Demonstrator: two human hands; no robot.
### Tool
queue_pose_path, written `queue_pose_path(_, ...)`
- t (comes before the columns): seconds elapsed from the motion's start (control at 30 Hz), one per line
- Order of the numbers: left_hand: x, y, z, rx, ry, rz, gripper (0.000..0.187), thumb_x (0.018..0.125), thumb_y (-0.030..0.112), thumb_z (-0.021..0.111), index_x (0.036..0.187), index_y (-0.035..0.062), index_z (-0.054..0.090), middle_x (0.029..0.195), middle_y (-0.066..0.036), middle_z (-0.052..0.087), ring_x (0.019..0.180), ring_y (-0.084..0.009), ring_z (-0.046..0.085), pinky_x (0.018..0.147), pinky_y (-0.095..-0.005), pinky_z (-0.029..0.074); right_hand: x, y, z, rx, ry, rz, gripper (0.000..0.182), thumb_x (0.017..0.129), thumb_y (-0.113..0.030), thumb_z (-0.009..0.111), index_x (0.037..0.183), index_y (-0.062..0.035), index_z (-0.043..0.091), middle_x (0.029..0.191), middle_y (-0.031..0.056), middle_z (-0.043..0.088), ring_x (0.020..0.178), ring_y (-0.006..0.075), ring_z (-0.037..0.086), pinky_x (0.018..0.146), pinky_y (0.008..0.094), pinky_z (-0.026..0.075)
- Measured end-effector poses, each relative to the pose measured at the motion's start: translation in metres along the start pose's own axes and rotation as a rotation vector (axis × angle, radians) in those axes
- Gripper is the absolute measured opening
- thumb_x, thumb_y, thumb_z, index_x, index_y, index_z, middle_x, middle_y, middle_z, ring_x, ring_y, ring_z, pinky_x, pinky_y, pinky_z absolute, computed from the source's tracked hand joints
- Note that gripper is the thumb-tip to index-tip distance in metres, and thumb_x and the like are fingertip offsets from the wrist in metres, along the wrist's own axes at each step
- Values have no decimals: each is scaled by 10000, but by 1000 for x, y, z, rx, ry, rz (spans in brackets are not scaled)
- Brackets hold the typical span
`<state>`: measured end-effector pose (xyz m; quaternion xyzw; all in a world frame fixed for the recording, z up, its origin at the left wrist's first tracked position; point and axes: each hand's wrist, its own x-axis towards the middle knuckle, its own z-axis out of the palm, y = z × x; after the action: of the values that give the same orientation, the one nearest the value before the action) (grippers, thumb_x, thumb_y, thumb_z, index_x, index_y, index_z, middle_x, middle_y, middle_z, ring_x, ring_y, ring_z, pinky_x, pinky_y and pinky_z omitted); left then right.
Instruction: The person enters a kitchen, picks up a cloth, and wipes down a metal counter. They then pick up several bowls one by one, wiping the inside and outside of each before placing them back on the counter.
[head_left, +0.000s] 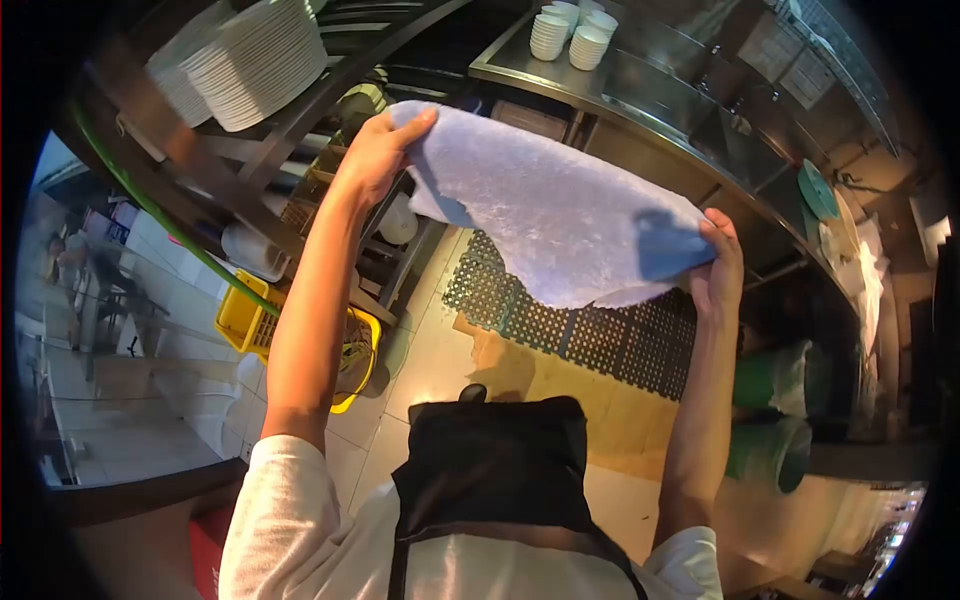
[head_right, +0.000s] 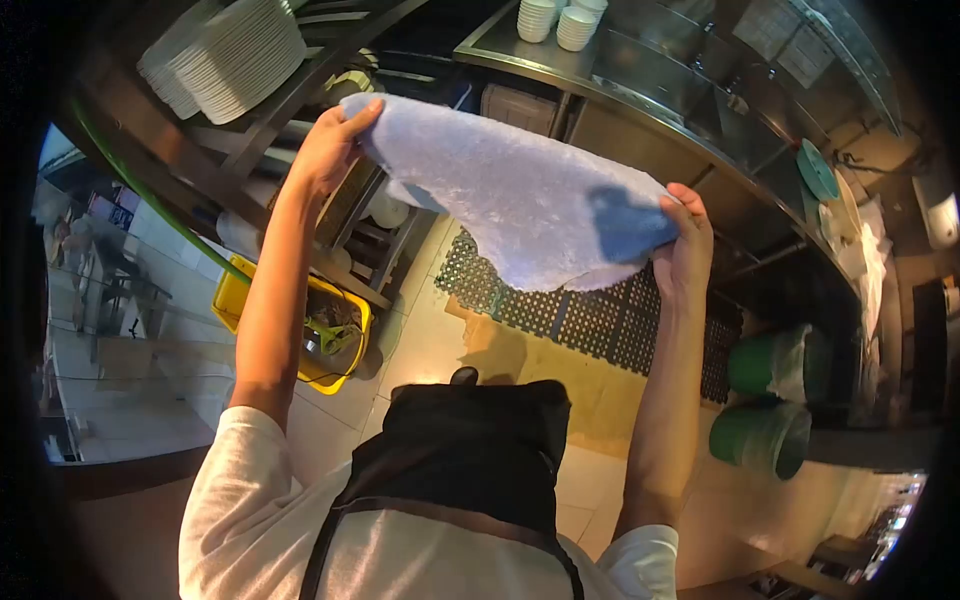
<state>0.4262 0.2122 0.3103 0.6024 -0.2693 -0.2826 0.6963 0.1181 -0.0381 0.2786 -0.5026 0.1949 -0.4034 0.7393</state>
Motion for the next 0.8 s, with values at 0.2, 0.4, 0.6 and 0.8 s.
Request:
queue_pose_path(0.2,123,-24,48,314,3,69,266,849,253,590,976,20,614,874,-21,624,779,-103,554,743,-259,430,163,84,-64,585,30,395,183,802,-11,540,985,-4,547,910,115,606,856,209,593,826,330,475)
queue_pose_path(0.4,176,15,81,698,259,171,257,860,281,581,952,47,636,854,34,616,776,-61,523,728,-218,408,263,33,-57,559,-169,274,364,830,-186,535,1113,22,438,1052,154,551,1017,281,528,909,385,430)
queue_pose_path(0.6,215,18,121,585,325,122,231,849,231,597,948,30,652,842,-1,643,768,-84,544,769,-254,421,363,75,-39,605,-441,982,572,781,-387,640,1135,32,477,1061,114,565,984,226,546,893,350,431)
queue_pose_path(0.8,224,6,106,554,518,88,221,841,242,609,969,65,644,835,39,604,734,-57,480,685,-218,373,451,61,-3,179,-504,269,320,804,24,550,1118,-12,500,1024,84,589,925,156,559,822,278,456)
